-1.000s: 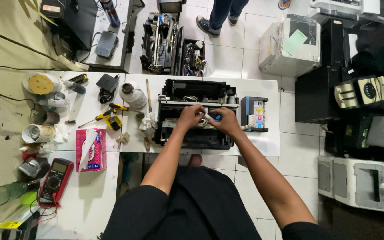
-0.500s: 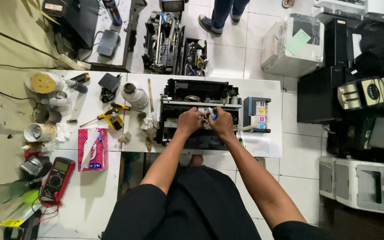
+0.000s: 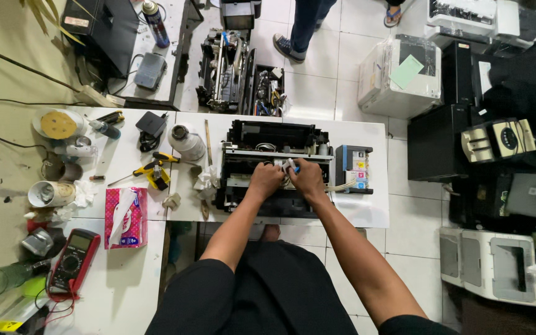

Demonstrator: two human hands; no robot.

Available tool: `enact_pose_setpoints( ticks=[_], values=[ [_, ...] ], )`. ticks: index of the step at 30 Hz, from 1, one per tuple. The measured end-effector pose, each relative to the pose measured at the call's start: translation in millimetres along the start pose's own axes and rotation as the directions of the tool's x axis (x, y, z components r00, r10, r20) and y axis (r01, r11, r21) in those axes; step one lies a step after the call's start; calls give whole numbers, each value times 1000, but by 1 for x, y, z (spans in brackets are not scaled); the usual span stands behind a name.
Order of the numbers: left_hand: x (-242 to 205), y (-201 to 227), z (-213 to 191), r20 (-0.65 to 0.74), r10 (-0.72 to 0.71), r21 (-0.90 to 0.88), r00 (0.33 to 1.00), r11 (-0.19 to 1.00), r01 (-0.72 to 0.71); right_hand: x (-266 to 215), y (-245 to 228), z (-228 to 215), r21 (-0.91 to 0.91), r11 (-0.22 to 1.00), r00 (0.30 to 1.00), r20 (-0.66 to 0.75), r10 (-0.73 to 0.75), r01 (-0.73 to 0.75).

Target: The person cleans the internal components of a disassembled printer using a tissue and a blue tool. They wipe various parts inside the printer's chassis and occasionally use the tool to reach specific areas.

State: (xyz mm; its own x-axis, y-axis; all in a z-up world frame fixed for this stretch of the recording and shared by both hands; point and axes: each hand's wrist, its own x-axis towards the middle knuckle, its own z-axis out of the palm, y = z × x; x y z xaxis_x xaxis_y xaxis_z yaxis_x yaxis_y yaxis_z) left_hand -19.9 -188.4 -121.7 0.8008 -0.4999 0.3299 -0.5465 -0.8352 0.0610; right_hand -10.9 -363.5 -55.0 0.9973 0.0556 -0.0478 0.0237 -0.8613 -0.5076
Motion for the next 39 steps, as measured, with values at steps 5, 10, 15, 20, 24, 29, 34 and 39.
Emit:
enact_pose_setpoints(
  ticks=[5, 10, 15, 20, 24, 29, 34, 39],
  values=[
    [-2, 1, 10, -67, 9, 22, 998, 1000, -7, 1, 5, 5, 29, 999, 1000, -8, 20, -20],
    [2, 4, 15, -79, -15, 0, 997, 1000, 15, -3, 2, 1, 82, 995, 998, -24, 52, -49],
    [3, 1, 8, -102, 74, 20, 992, 997, -73, -9, 0, -5, 129, 990, 996, -71, 58, -48],
    [-2, -2, 0, -58, 46, -21, 997, 999, -48, -12, 1, -6, 185, 980, 992, -91, 88, -70],
    [-1, -5, -14, 43, -26, -78, 999, 997, 29, -10, 3, -6, 195, 972, 987, -62, 146, -132],
    [9, -15, -24, 308, -340, -330, 889, 838, 434, -11, 10, -8, 298, 929, 969, -39, 243, -221],
    [36, -23, -45, 560, -336, -334, 757, 745, 578, -13, 20, -8, 314, 881, 931, 30, 363, -353],
    [60, -16, -52, 612, -279, -259, 740, 813, 521, -5, 33, 3, 203, 866, 889, 126, 440, -458]
  ],
)
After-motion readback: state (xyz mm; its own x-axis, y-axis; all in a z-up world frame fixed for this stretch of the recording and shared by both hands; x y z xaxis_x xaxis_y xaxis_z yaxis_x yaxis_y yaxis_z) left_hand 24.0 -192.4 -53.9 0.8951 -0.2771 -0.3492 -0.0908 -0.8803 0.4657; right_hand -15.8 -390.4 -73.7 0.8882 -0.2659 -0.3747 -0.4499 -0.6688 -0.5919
